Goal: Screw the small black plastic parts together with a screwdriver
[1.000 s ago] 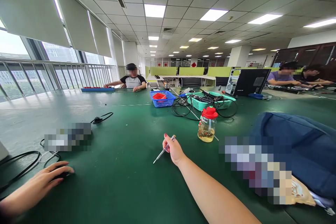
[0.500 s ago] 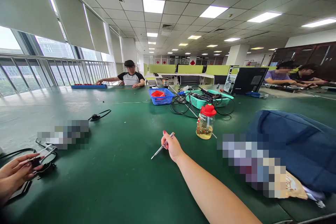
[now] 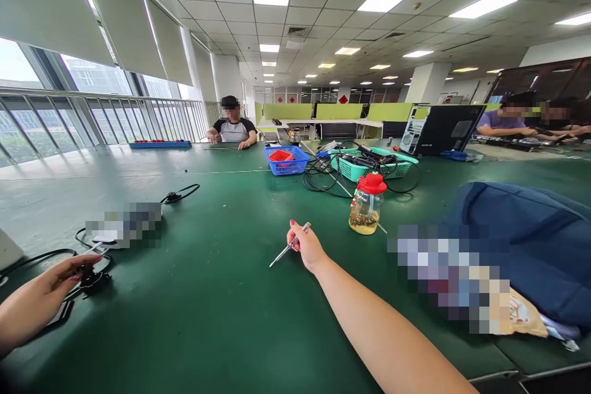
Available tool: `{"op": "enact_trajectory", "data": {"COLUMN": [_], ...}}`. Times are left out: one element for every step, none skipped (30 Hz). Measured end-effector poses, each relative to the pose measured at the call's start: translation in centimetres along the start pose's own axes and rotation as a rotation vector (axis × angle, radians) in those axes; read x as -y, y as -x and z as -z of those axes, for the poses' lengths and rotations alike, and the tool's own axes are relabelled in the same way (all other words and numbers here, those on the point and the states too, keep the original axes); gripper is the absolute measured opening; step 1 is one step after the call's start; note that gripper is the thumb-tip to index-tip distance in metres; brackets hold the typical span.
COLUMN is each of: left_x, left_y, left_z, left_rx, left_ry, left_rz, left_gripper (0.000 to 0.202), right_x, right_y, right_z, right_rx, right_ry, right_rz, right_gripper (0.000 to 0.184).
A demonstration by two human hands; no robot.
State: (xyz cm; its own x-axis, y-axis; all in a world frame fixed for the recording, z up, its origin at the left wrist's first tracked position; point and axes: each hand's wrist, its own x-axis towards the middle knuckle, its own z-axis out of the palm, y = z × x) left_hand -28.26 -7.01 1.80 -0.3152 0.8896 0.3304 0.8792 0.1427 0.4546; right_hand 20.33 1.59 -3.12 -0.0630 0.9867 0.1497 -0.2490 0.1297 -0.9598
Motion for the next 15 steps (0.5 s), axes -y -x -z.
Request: {"op": "enact_trajectory", "data": {"left_x": [-0.3,-0.5,-0.6,-0.6,-0.5,-0.5,-0.4,-0.3,-0.2,-0.1,0.0,0.2,0.4,0.7,1.0], "left_y": [0.0,0.0,0.0,0.0,-0.1,-0.1,-0.1,-0.1,-0.1,-0.2,-0.3,-0.3,-0.5,-0.6,-0.8], "left_z": [0.1,0.2,0.3,0.4,0.4,0.4,0.4,0.5,0.5,0.4,0.4,0.4,0.4,0.3,0.3], "left_rx": [0.063,0.119,0.158,0.177,0.193,0.204,0.212,0.222,0.228,0.235,0.240,0.242,0.246,0.253,0.260], "left_ry": [-0.030,-0.057,-0.079,-0.090,-0.093,-0.093,-0.093,-0.093,-0.093,-0.094,-0.094,-0.092,-0.092,-0.090,-0.085], "left_rz": [0.004,0.004,0.000,-0.011,-0.027,-0.038,-0.042,-0.038,-0.027,-0.009,0.010,0.022,0.028,0.024,0.010], "left_gripper": [0.039,0.042,0.044,0.044,0.044,0.044,0.044,0.044,0.044,0.044,0.045,0.045,0.044,0.044,0.043], "right_x": [0.0,0.0,0.0,-0.1,0.0,0.0,0.0,0.0,0.0,0.1,0.1,0.1,0.1,0.1,0.1], "right_y": [0.0,0.0,0.0,0.0,0.0,0.0,0.1,0.1,0.1,0.1,0.1,0.1,0.1,0.1,0.1], "right_z": [0.0,0.0,0.0,0.1,0.1,0.1,0.1,0.1,0.1,0.1,0.1,0.1,0.1,0.1,0.1], "right_rx": [0.002,0.006,0.011,0.015,0.019,0.024,0.027,0.030,0.033,0.037,0.042,0.048,0.054,0.060,0.064], "right_ry": [0.003,0.007,0.012,0.016,0.019,0.022,0.025,0.028,0.032,0.037,0.043,0.048,0.054,0.060,0.065], "right_rz": [0.004,0.008,0.011,0.015,0.018,0.019,0.020,0.021,0.024,0.026,0.028,0.028,0.028,0.027,0.027], "right_gripper": [0.059,0.058,0.058,0.058,0.058,0.058,0.057,0.057,0.057,0.057,0.056,0.056,0.056,0.056,0.056]}}
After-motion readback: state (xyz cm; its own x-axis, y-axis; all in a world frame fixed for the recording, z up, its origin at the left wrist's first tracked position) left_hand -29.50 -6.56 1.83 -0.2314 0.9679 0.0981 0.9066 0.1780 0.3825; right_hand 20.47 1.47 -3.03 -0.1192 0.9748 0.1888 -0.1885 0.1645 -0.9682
